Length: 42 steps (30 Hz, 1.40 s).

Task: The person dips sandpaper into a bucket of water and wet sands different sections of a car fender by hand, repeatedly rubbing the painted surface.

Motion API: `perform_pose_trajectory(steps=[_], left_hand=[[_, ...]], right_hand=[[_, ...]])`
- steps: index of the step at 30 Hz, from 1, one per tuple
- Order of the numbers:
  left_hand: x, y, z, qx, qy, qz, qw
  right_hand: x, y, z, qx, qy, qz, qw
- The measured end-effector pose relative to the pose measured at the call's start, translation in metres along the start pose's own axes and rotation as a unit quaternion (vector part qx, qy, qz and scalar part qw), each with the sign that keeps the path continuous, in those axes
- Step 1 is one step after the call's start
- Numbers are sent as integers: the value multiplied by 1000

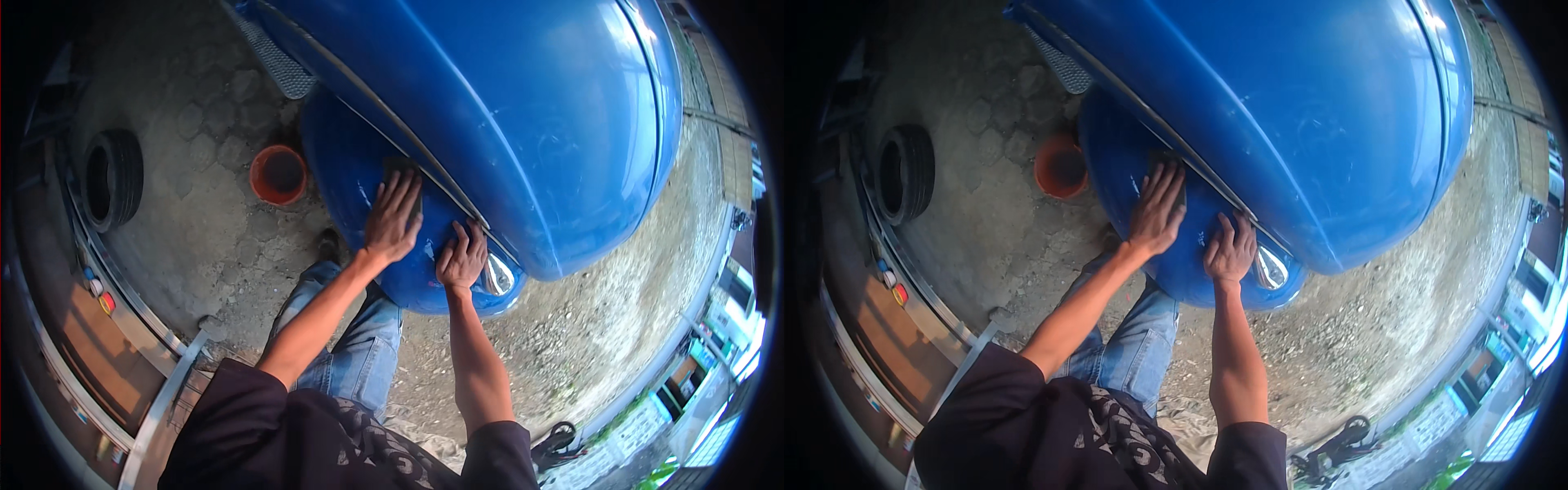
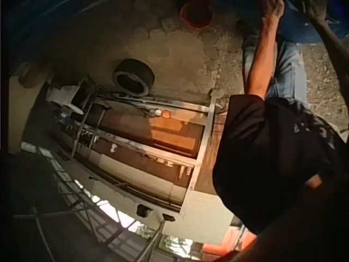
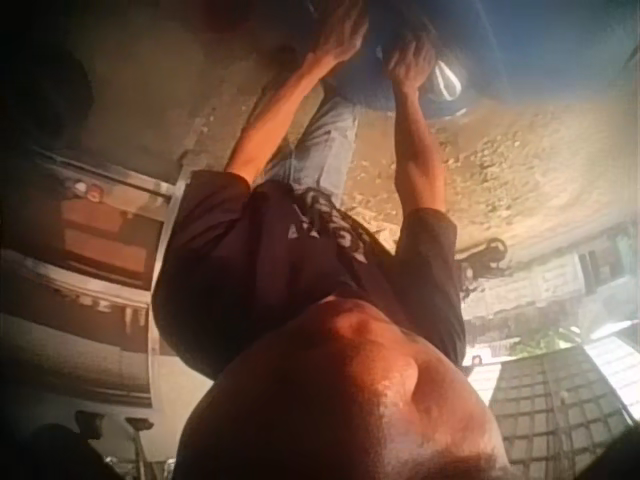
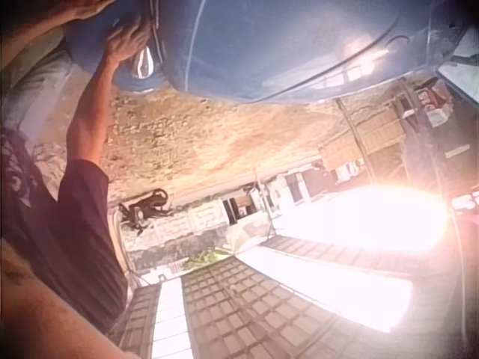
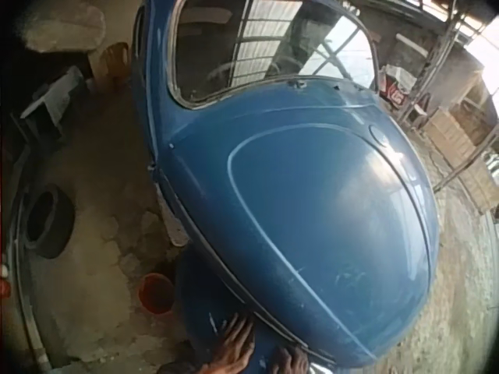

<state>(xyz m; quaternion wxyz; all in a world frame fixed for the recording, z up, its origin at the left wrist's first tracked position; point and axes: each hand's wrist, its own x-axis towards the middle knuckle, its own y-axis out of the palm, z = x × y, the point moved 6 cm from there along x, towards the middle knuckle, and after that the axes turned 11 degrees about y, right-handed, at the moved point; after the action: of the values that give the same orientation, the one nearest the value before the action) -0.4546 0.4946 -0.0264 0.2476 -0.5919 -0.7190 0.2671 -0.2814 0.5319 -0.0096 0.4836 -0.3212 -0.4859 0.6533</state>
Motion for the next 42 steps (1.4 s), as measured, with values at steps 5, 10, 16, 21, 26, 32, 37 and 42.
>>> perform_pose_trajectory(steps=[5, 10, 16, 21, 26, 32, 37, 42], left_hand=[[16, 9, 7, 101, -110, -4, 989], [35, -11, 33, 98, -155, -80, 980], [2, 23, -8, 114, -127, 15, 985], [58, -23, 88, 146, -209, -113, 960], [44, -5, 67, 224, -150, -96, 958], [-13, 32, -35, 127, 78, 92, 985], [27, -31, 57, 174, -89, -80, 977], [-24, 35, -39, 100, 109, 86, 985]], right_hand=[[-3, 4, -7, -7, 9, 5, 1000], [4, 3, 4, 26, -2, -3, 1000], [-1, 3, -7, 34, -4, 2, 999], [4, 1, 9, 43, -9, -2, 999], [4, 2, 3, 49, -6, -6, 999], [0, 1, -10, 49, -3, -20, 999], [6, 1, 8, 48, -3, -8, 999], [-1, 1, -5, 28, 3, -6, 1000]])
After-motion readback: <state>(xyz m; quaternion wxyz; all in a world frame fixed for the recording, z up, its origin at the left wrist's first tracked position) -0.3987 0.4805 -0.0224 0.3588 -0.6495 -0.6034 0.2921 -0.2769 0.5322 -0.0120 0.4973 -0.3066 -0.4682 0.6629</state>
